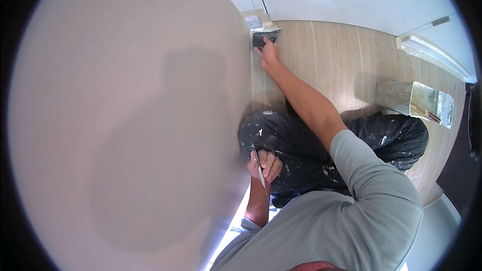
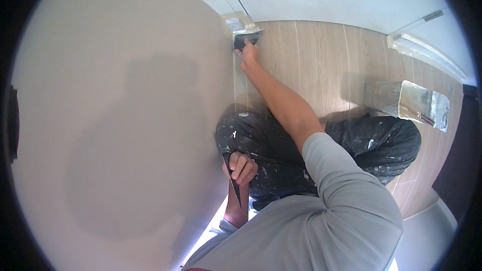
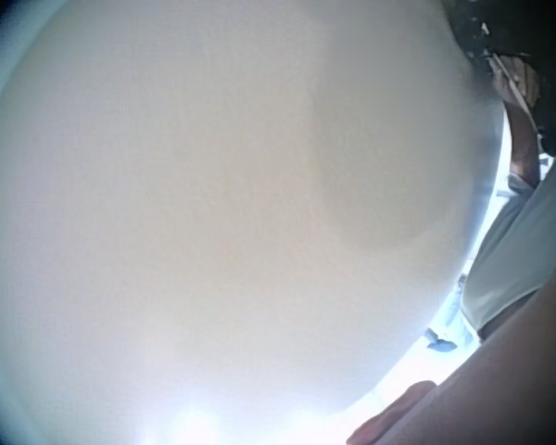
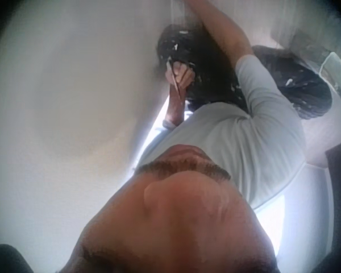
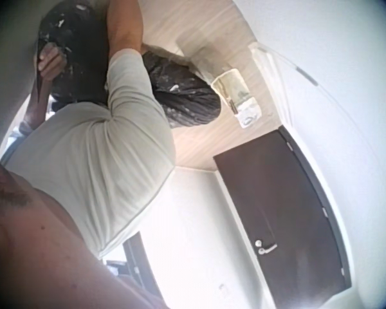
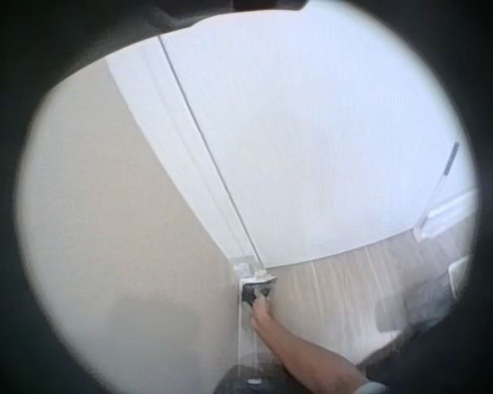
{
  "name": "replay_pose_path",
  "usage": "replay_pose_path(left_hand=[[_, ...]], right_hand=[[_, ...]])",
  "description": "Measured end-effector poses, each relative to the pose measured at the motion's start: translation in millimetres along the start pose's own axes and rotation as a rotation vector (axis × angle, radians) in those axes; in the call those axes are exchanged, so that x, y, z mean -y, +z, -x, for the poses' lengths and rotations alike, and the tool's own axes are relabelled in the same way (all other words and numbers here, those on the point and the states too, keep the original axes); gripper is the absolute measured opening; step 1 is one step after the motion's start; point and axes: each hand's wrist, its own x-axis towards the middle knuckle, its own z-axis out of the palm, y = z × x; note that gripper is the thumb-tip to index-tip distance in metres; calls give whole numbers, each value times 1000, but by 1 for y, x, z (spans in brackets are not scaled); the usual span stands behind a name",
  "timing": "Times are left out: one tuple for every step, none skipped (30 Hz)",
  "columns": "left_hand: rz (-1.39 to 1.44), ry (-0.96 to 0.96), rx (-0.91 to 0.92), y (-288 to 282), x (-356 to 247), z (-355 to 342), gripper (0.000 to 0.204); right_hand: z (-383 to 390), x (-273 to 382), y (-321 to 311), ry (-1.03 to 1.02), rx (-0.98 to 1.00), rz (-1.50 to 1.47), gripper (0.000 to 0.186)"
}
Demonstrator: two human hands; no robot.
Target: The person sits on the floor and uses a putty knife to apply a white sealant along the base of a wall and the edge of a door frame. They repeatedly scoop the material from a container and smooth it into the corner and along the trim.
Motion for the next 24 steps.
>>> replay_pose_path(left_hand=[[-2,-8,1,1,-1,-2,48],[-5,-13,3,0,-1,-3,48],[-9,-18,5,0,-2,-3,48],[-12,-23,6,0,-2,-4,48],[-11,-27,10,-1,-2,-5,48],[-9,-30,11,0,-3,-5,48],[-10,-31,15,0,-3,-5,48],[-12,-30,14,0,-2,-5,48],[-13,-30,14,-1,-2,-4,48],[-17,-26,14,-1,-2,-4,48],[-18,-26,17,-1,-2,-3,48],[-18,-26,19,-1,-2,-3,48],[-18,-28,23,-2,-2,-4,48],[-18,-26,26,-3,-2,-4,48],[-18,-25,28,-3,-2,-3,48],[-18,-24,30,-4,-2,-3,48],[-12,-25,25,-4,-2,-3,48],[-6,-25,19,-4,-2,-2,48],[-2,-24,18,-4,-1,-2,47],[-7,-26,19,-4,-2,-2,47],[-12,-28,21,-4,-2,-2,47],[-15,-35,22,-4,-2,-3,47],[-17,-41,15,-3,-2,-3,47],[-20,-46,8,-2,-2,-4,47]], right_hand=[[-4,0,0,-4,-14,12,24],[-7,-1,0,-7,-27,23,24],[-10,-2,1,-10,-41,35,23],[-14,-2,1,-1,-44,39,23],[-17,-4,2,8,-47,44,22],[-21,-5,2,19,-52,49,22],[-22,-7,5,4,-55,45,21],[-23,-8,7,-11,-59,42,21],[-24,-8,7,-26,-63,39,20],[-24,-8,9,-20,-65,38,20],[-24,-6,10,-15,-67,38,20],[-23,-6,11,-9,-69,38,20],[-23,-5,12,-14,-76,47,21],[-23,-4,13,-19,-84,56,21],[-22,-3,14,-24,-91,65,21],[-21,-2,17,-35,-99,39,21],[-20,-2,20,-46,-107,13,21],[-18,-1,23,-57,-115,-13,22],[-17,1,28,-48,-96,-24,24],[-15,3,32,-39,-76,-35,27],[-12,4,36,-30,-55,-46,29],[-16,4,37,-31,-82,-43,27],[-20,4,38,-32,-108,-39,24],[-24,4,39,-33,-134,-35,21]])
